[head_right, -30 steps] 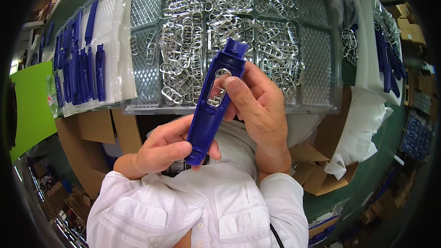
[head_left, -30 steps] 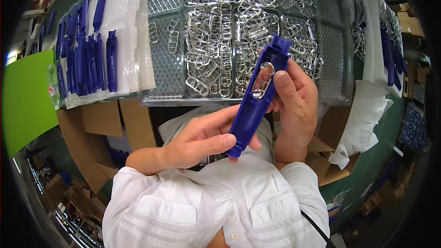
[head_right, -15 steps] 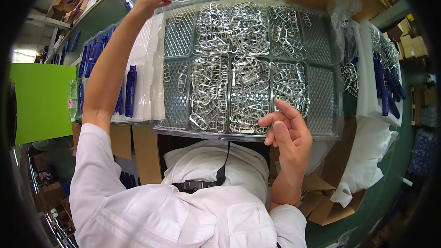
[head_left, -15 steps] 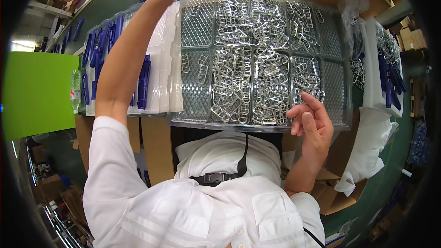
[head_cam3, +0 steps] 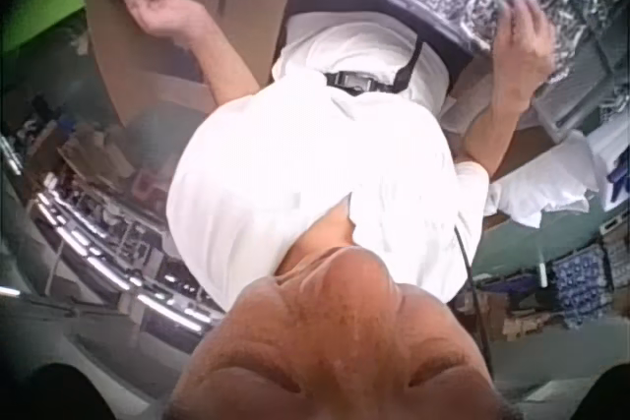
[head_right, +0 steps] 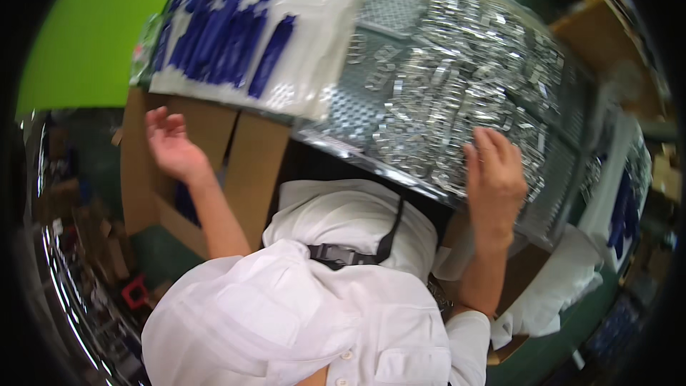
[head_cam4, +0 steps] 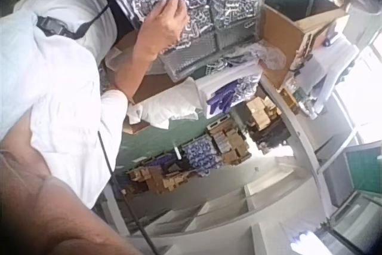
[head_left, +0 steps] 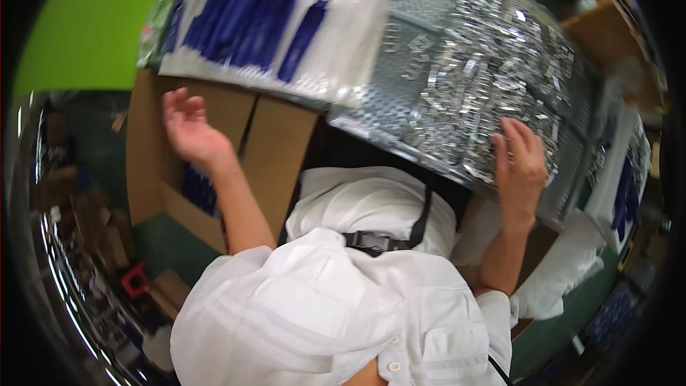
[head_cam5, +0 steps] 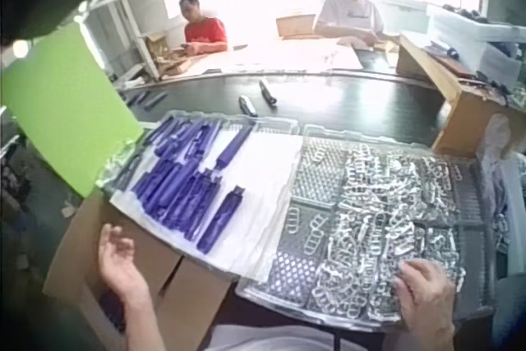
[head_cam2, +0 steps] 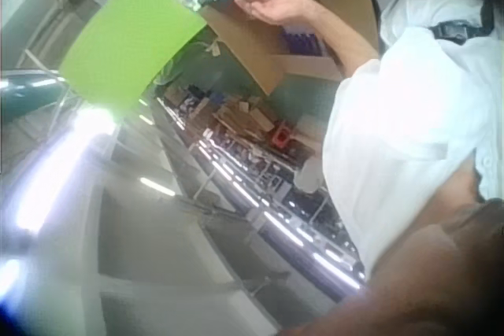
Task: Assembling small metal and electronic components into blue plastic handheld device housings.
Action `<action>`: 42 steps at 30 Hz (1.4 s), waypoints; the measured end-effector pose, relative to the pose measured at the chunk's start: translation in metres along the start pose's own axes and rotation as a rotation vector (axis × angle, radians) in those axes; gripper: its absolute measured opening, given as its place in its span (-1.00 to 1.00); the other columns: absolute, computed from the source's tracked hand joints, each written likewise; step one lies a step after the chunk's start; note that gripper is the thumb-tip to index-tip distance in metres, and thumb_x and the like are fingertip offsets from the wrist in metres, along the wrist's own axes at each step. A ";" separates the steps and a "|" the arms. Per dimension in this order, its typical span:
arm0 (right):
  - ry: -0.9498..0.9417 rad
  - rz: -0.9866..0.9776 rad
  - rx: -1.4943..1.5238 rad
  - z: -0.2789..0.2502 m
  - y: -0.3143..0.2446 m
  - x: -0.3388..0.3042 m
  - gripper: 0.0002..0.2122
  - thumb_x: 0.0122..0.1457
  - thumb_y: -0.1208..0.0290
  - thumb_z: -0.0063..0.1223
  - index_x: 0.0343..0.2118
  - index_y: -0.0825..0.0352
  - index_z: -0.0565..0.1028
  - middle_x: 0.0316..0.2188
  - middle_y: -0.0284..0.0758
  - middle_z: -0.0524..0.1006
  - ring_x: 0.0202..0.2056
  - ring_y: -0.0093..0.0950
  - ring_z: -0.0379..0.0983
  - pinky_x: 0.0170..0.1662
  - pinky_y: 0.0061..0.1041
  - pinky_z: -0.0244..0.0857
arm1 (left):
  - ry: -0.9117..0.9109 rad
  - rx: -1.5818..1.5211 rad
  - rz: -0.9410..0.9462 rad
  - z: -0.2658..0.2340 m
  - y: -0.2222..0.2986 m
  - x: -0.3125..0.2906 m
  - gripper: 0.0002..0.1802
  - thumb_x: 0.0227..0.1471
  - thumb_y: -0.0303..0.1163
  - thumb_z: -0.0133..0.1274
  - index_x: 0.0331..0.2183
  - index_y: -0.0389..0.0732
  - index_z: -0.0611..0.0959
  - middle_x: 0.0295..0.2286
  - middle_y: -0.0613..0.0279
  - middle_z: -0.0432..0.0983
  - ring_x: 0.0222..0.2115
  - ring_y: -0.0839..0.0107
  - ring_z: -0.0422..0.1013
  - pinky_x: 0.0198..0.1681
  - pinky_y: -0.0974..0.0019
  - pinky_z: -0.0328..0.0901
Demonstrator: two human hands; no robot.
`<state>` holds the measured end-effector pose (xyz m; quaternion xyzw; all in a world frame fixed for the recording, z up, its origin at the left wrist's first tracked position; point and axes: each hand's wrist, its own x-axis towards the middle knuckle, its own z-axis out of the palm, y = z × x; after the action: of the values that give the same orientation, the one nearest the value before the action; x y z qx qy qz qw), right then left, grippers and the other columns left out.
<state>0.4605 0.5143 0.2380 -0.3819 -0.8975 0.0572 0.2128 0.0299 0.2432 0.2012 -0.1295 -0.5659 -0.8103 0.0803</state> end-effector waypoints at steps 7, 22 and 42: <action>-0.179 -0.071 0.011 0.010 0.018 0.015 -0.86 0.30 0.51 0.10 -0.13 0.38 0.58 -0.07 -0.24 0.58 -0.06 -0.24 0.54 -0.02 -0.32 0.43 | 0.649 0.515 -0.424 -0.262 -0.049 -0.045 -0.28 0.42 0.13 -0.31 0.31 -0.21 0.35 0.27 0.20 0.34 0.20 0.25 0.35 0.30 -0.04 0.09; -0.159 0.366 0.369 0.018 0.082 0.003 -0.71 0.36 0.46 0.13 0.11 0.38 0.52 -0.23 -0.42 0.54 -0.24 -0.61 0.41 -0.12 -0.59 0.33 | -0.237 1.993 -0.374 -0.426 -0.042 -0.057 -0.63 0.08 -0.36 0.21 -0.03 -0.14 0.67 0.04 0.15 0.45 0.07 0.00 0.40 0.08 -0.03 0.37; 0.099 0.538 1.050 -0.039 0.007 -0.026 -0.73 0.35 0.49 0.12 0.06 0.44 0.52 -0.22 -0.35 0.60 -0.23 -0.62 0.51 -0.18 -0.67 0.38 | -0.652 -0.456 -0.868 -0.005 0.073 -0.108 -0.32 0.33 -0.14 0.07 0.31 -0.28 0.32 -0.03 -0.02 0.56 -0.14 0.24 0.60 -0.07 0.28 0.50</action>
<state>0.4984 0.4984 0.2626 -0.4420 -0.6098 0.5278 0.3927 0.1524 0.2113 0.2321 -0.1427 -0.3740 -0.7887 -0.4666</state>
